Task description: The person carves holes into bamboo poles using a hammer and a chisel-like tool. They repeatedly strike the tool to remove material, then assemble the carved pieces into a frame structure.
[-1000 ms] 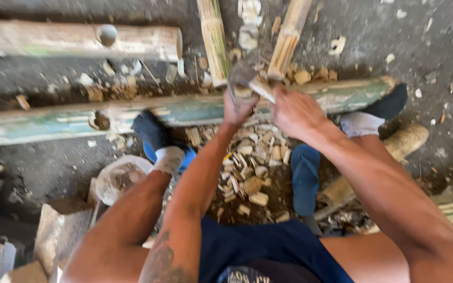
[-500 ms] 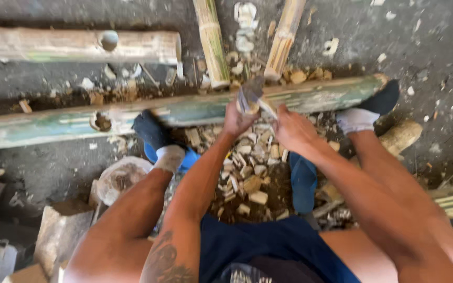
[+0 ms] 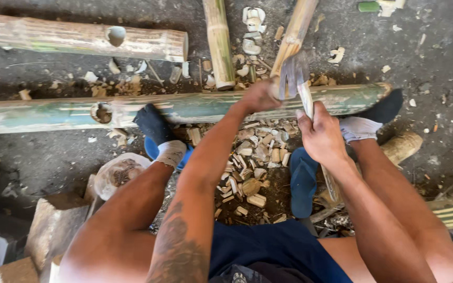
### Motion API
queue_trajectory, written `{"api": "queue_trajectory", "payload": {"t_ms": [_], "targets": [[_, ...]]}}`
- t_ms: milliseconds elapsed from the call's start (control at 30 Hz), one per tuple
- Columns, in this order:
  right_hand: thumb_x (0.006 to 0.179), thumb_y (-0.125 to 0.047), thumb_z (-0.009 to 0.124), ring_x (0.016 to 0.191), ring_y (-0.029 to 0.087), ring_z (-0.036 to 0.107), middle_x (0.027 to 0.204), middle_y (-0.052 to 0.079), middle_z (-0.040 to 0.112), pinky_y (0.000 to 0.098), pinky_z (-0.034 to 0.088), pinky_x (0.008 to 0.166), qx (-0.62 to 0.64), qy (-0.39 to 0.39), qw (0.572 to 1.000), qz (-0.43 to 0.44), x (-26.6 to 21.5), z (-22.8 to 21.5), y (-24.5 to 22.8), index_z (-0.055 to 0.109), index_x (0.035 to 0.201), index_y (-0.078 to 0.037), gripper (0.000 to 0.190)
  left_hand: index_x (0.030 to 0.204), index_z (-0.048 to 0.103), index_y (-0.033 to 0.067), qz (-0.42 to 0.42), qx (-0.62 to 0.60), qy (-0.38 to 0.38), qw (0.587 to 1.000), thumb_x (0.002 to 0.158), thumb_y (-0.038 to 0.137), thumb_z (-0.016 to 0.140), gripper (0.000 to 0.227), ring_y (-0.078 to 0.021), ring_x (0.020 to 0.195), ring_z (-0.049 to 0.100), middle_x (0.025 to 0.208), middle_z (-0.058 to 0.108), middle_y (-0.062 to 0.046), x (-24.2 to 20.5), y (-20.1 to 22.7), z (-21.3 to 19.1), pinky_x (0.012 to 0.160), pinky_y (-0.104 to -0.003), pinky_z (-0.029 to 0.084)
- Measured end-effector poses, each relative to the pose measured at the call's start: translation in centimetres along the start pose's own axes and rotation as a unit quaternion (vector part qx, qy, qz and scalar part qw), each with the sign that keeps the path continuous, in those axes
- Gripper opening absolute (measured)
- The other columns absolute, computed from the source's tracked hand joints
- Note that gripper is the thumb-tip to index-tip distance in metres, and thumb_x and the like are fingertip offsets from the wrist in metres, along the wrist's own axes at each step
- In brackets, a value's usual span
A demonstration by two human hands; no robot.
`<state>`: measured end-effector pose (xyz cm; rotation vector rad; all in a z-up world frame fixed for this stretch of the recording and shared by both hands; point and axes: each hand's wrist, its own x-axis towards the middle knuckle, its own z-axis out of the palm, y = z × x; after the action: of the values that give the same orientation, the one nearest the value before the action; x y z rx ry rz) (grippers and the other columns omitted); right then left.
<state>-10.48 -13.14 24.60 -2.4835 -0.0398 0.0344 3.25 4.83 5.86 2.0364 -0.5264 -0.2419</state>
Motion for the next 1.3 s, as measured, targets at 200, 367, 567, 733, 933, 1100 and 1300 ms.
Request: {"api": "queue_trajectory", "payload": {"t_ms": [200, 367, 567, 733, 933, 1100, 1300], "targets": [[0.104, -0.031, 0.062, 0.079, 0.051, 0.067, 0.080, 0.028, 0.066, 0.0538, 0.051, 0.065, -0.001, -0.008, 1.000, 0.026, 0.3, 1.5, 2.1, 0.056, 0.103, 0.000, 0.032, 0.124, 0.061, 0.0070, 0.144, -0.130, 0.027, 0.981, 0.070, 0.028, 0.086, 0.063, -0.0229, 0.107, 0.071, 0.117, 0.069, -0.012, -2.9, 1.5, -1.4, 0.099, -0.038, 0.059], [0.105, -0.030, 0.061, 0.071, 0.043, 0.069, 0.078, 0.024, 0.066, 0.0486, 0.051, 0.062, 0.042, -0.007, 0.999, 0.031, 0.6, 2.1, 2.0, 0.057, 0.106, -0.002, 0.028, 0.134, 0.051, 0.0231, -0.005, -0.329, 0.188, 0.925, 0.085, 0.039, 0.079, 0.059, -0.0169, 0.106, 0.069, 0.116, 0.064, -0.002, -2.1, 3.6, -4.6, 0.097, -0.029, 0.058], [0.106, -0.030, 0.059, 0.062, 0.032, 0.068, 0.073, 0.018, 0.066, 0.0444, 0.050, 0.055, 0.072, -0.036, 0.996, 0.048, 0.7, 1.6, 0.9, 0.057, 0.104, -0.002, 0.028, 0.122, 0.066, 0.0014, 0.093, -0.157, 0.283, 0.942, 0.092, 0.013, 0.083, 0.037, -0.0198, 0.103, 0.063, 0.112, 0.062, -0.011, -2.0, 3.7, -5.2, 0.092, -0.033, 0.054], [0.106, -0.029, 0.062, 0.059, 0.026, 0.066, 0.070, 0.017, 0.065, 0.0417, 0.049, 0.055, 0.060, -0.023, 0.998, 0.006, 0.8, 1.3, 0.2, 0.057, 0.102, 0.000, 0.029, 0.118, 0.062, 0.0042, 0.072, -0.266, 0.276, 0.921, 0.092, 0.008, 0.076, 0.030, -0.0128, 0.095, 0.069, 0.105, 0.070, -0.006, -1.3, 3.2, -3.0, 0.085, -0.028, 0.059], [0.107, -0.027, 0.062, 0.059, 0.026, 0.066, 0.070, 0.016, 0.064, 0.0412, 0.050, 0.054, 0.060, -0.009, 0.998, -0.028, 1.1, 0.1, -0.1, 0.056, 0.103, 0.001, 0.029, 0.114, 0.063, 0.0044, 0.033, -0.207, 0.287, 0.935, 0.090, 0.009, 0.080, 0.030, -0.0113, 0.094, 0.070, 0.102, 0.074, -0.004, -1.4, 3.5, -2.2, 0.085, -0.027, 0.059], [0.108, -0.024, 0.058, 0.056, 0.027, 0.065, 0.067, 0.017, 0.063, 0.0435, 0.049, 0.049, 0.006, -0.032, 0.998, -0.057, 3.3, -1.0, -1.8, 0.054, 0.113, 0.004, 0.029, 0.116, 0.061, 0.0061, -0.056, -0.258, 0.283, 0.922, 0.086, 0.016, 0.077, 0.035, -0.0130, 0.087, 0.076, 0.098, 0.075, -0.005, -1.7, 2.4, -2.0, 0.080, -0.031, 0.066], [0.104, -0.018, 0.050, 0.043, 0.025, 0.063, 0.066, 0.015, 0.064, 0.0373, 0.049, 0.029, -0.263, -0.231, 0.932, -0.098, 7.3, -1.3, -7.0, 0.041, 0.126, 0.015, 0.040, 0.124, 0.064, 0.0013, 0.057, -0.163, 0.301, 0.938, 0.088, 0.020, 0.085, 0.045, -0.0181, 0.102, 0.073, 0.112, 0.074, -0.010, -2.5, 0.1, -1.8, 0.091, -0.034, 0.059]]}}
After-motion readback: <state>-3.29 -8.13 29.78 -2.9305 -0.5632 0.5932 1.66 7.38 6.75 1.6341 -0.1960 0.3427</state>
